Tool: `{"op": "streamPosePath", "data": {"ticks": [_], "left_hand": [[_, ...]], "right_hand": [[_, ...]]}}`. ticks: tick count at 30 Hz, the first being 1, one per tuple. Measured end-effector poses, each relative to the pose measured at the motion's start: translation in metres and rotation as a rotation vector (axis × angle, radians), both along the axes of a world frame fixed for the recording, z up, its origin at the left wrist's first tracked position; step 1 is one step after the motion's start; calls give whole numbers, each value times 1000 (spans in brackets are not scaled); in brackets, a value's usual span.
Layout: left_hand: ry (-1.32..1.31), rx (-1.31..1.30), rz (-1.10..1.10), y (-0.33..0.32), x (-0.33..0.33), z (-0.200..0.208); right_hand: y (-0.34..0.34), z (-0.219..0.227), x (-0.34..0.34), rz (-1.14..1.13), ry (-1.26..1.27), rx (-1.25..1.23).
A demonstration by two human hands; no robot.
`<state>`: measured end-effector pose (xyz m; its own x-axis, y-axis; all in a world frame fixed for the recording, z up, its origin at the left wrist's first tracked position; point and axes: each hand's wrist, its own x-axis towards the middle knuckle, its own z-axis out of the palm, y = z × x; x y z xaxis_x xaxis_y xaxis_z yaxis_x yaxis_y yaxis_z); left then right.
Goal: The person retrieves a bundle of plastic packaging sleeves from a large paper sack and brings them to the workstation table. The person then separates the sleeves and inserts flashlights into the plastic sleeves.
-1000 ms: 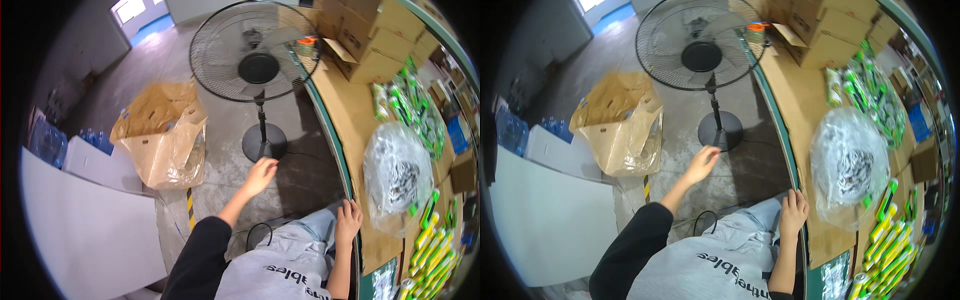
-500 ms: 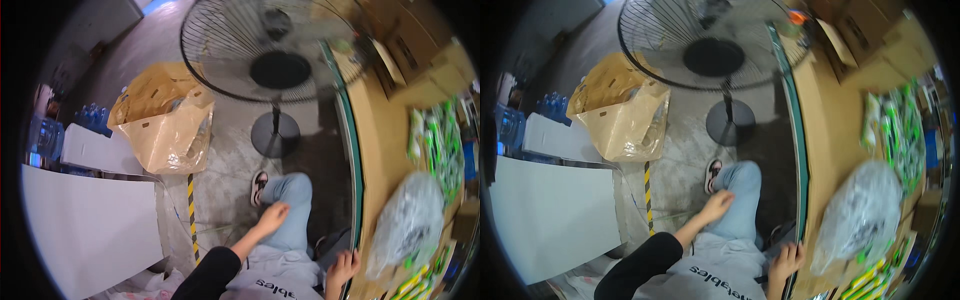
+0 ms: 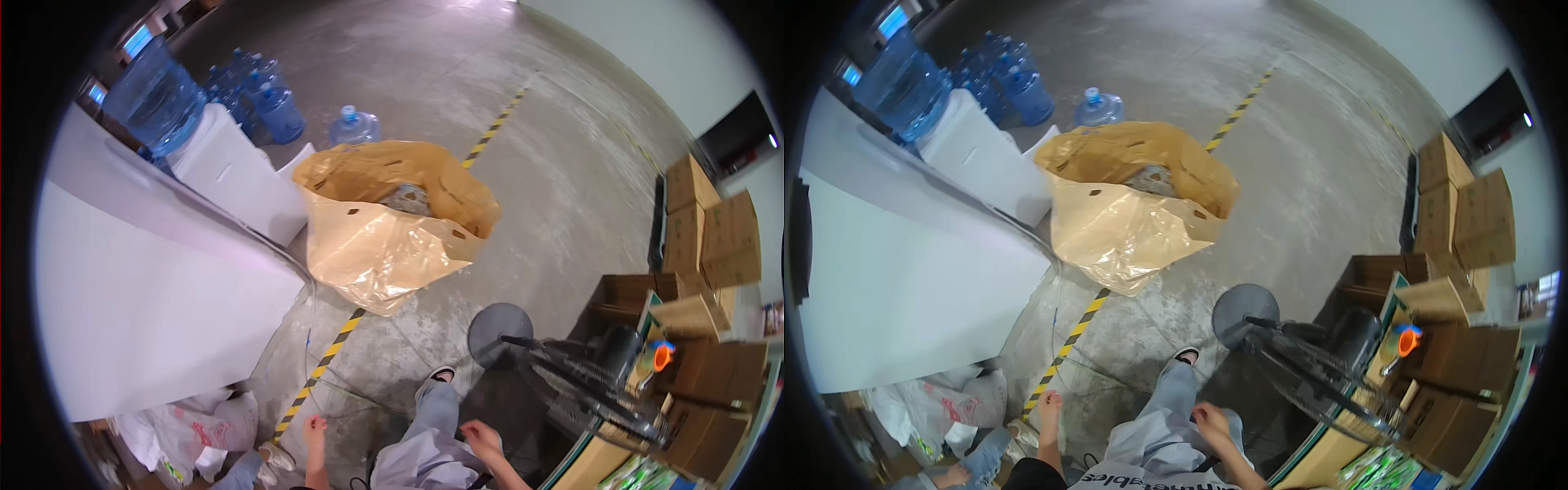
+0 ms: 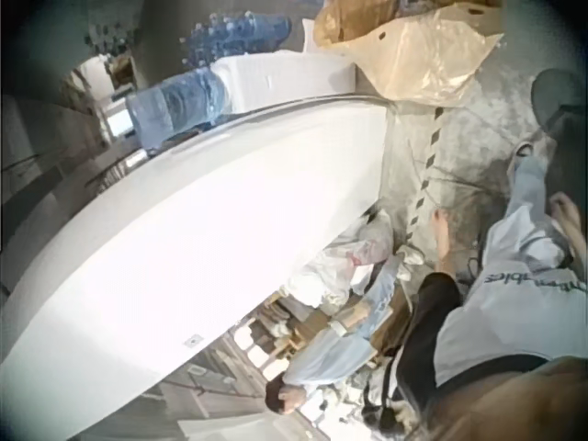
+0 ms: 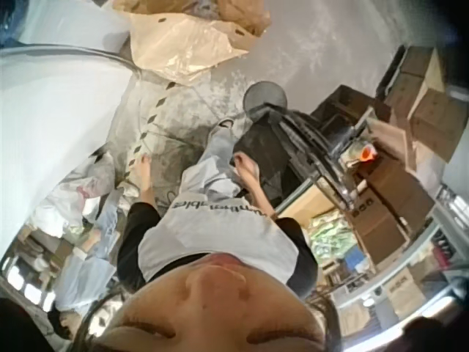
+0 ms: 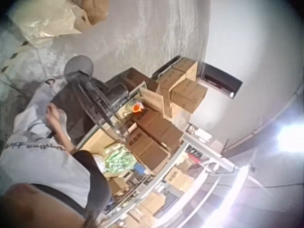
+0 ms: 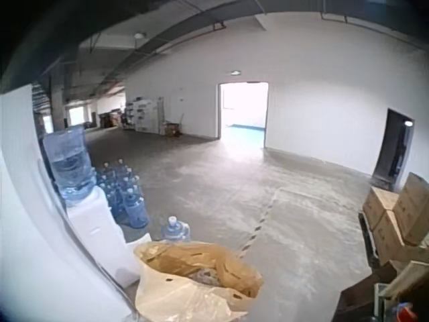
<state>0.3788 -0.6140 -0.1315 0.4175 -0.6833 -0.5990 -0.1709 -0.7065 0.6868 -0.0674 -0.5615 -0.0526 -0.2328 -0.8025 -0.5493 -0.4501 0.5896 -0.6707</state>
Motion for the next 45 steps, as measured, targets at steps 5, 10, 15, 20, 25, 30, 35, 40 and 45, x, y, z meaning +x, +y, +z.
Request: {"op": "streamPosePath", "data": {"ticks": [5, 10, 15, 20, 25, 30, 35, 40, 45], "left_hand": [[-18, -1, 148, -77, -21, 95], [67, 41, -188, -161, -86, 105], [-71, 367, -15, -208, -107, 119], [343, 345, 413, -240, -65, 99], [-337, 218, -928, -403, -100, 55], [-475, -128, -1401, -615, -204, 42], [-577, 10, -2010, -581, -198, -42], [-412, 351, -1722, -500, -166, -28], [-793, -139, -1572, -423, -141, -72]], "right_hand": [[-211, -118, 53, 263, -21, 78], [-457, -243, 40, 186, 166, 80], [-665, -311, -57, 249, 704, -87], [-710, -354, -82, 394, 396, 551], [-649, -340, -27, 1194, 300, 158], [-518, -210, 14, 1547, -102, 14], [-501, -191, -14, 1733, -208, 302], [-541, -255, -33, 1679, -538, 619], [-672, -335, 72, 688, -642, 607]]}}
